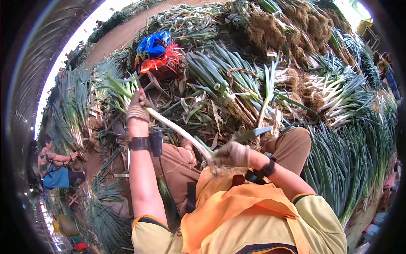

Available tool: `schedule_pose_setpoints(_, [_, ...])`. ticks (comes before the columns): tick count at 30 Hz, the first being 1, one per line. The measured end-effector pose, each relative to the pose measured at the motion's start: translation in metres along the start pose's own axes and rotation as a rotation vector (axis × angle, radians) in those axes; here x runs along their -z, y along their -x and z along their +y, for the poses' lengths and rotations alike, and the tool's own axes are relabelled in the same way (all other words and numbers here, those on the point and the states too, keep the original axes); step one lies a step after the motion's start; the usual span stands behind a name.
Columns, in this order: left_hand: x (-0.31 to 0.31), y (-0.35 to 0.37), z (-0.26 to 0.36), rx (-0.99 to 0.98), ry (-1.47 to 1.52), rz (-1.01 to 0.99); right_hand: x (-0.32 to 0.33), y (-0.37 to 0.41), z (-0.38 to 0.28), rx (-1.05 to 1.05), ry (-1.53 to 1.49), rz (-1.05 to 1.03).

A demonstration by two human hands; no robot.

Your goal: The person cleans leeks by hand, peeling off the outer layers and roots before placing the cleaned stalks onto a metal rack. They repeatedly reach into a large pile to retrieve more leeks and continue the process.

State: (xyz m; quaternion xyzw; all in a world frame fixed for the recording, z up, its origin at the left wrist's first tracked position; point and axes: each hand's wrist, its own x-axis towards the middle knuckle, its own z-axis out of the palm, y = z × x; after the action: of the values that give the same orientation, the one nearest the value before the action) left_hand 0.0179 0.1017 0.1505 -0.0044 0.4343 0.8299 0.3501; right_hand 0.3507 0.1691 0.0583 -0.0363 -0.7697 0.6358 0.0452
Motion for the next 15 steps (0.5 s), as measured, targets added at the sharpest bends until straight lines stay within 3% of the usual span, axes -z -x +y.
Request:
schedule_pose_setpoints(1, [0.004,-0.004,0.005,-0.026,0.034,0.016,0.000,0.019,-0.003,0.015,0.102,-0.016])
schedule_pose_setpoints(4, [0.016,-0.006,0.023,-0.009,0.080,0.051,0.016,0.068,-0.003,-0.232,0.218,-0.140])
schedule_pose_setpoints(5, [0.035,-0.027,0.035,-0.082,0.026,0.083,0.013,0.091,0.044,0.036,0.628,-0.244])
schedule_pose_setpoints(6, [0.036,-0.015,0.042,-0.161,0.000,0.098,0.015,0.116,0.037,-0.341,0.399,-0.251])
schedule_pose_setpoints(8, [0.046,-0.023,0.062,-0.281,0.008,0.114,0.025,0.148,0.067,-0.448,0.299,-0.319])
schedule_pose_setpoints(9, [0.062,-0.039,0.072,-0.312,0.030,0.129,0.025,0.156,0.100,-0.586,0.392,-0.290])
schedule_pose_setpoints(11, [0.045,-0.009,0.061,-0.297,0.177,0.005,0.048,0.124,0.020,-0.678,0.856,-0.195])
schedule_pose_setpoints(13, [0.033,0.004,0.053,-0.350,0.084,-0.024,0.056,0.090,0.005,-0.582,0.910,-0.004])
schedule_pose_setpoints(15, [0.026,0.018,0.042,-0.249,0.149,-0.024,0.045,0.059,-0.005,-0.160,0.506,0.296])
